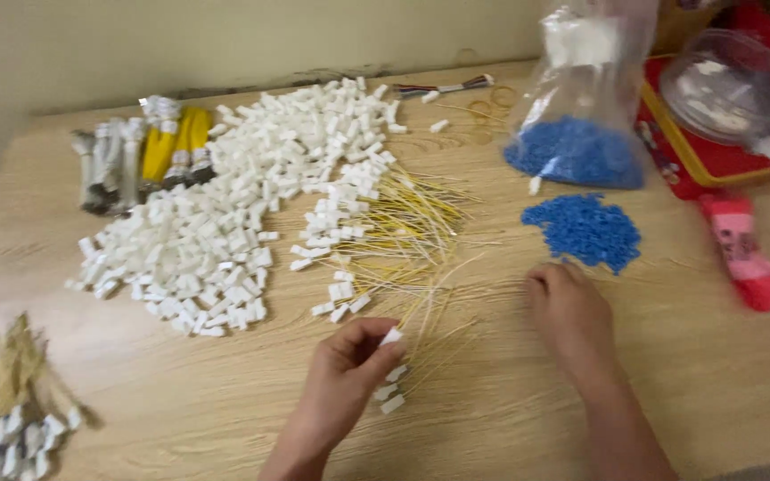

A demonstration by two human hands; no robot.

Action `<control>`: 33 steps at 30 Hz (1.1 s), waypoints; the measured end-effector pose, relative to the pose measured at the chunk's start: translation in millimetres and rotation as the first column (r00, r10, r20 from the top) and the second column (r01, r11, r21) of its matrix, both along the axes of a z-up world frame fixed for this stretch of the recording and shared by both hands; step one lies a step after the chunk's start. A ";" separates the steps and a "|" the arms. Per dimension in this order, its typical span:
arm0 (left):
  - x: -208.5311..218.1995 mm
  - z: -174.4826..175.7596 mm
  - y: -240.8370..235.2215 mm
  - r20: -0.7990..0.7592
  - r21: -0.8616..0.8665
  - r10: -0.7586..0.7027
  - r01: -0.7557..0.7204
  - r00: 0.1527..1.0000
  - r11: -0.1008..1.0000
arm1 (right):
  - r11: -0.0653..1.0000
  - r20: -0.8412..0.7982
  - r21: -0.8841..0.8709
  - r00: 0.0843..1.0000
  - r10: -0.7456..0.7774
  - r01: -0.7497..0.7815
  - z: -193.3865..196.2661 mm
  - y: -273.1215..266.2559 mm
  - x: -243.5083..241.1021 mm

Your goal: The person assembles small craft items by inserting white foam pieces onto yellow sticks. They repeatedly pick up a foam piece and a stick, then push the foam onto the stick's tip. The completed items are placed in a pile on the table.

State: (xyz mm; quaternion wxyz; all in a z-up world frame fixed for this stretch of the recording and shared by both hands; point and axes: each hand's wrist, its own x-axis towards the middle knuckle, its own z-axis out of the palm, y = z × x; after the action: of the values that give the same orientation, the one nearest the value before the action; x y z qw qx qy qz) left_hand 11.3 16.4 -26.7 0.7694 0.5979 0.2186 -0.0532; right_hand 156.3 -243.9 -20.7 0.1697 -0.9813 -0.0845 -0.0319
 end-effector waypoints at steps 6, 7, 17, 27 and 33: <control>3.9 14.0 -5.3 -0.017 0.040 -0.027 0.028 0.999 0.999 | 0.871 -0.229 0.487 0.972 0.054 0.066 25.4 15.7 -25.0; 3.5 16.0 -5.3 -0.019 0.042 -0.025 0.026 1.000 0.999 | 0.870 -0.230 0.489 0.971 0.057 0.065 18.9 18.2 -30.8; 0.5 18.4 -7.9 0.055 -0.004 0.006 -0.006 0.998 1.000 | 0.331 -0.383 0.915 0.756 0.531 0.231 -19.3 58.3 -67.5; -3.2 28.5 -16.5 0.066 0.120 -0.020 0.012 0.998 0.993 | 0.328 -0.138 0.944 0.851 0.507 -0.043 -23.8 79.0 -76.9; -3.6 30.3 -17.0 0.036 0.065 0.001 -0.003 0.999 0.998 | 0.408 -0.072 0.901 0.874 0.480 -0.150 -8.6 81.5 -87.1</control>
State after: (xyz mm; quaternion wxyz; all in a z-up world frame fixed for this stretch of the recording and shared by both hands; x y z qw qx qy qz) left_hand 7.7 -0.6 3.6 0.7535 0.6230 0.2072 -0.0345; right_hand 69.2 -162.5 -29.4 0.6594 -0.7104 -0.2137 0.1221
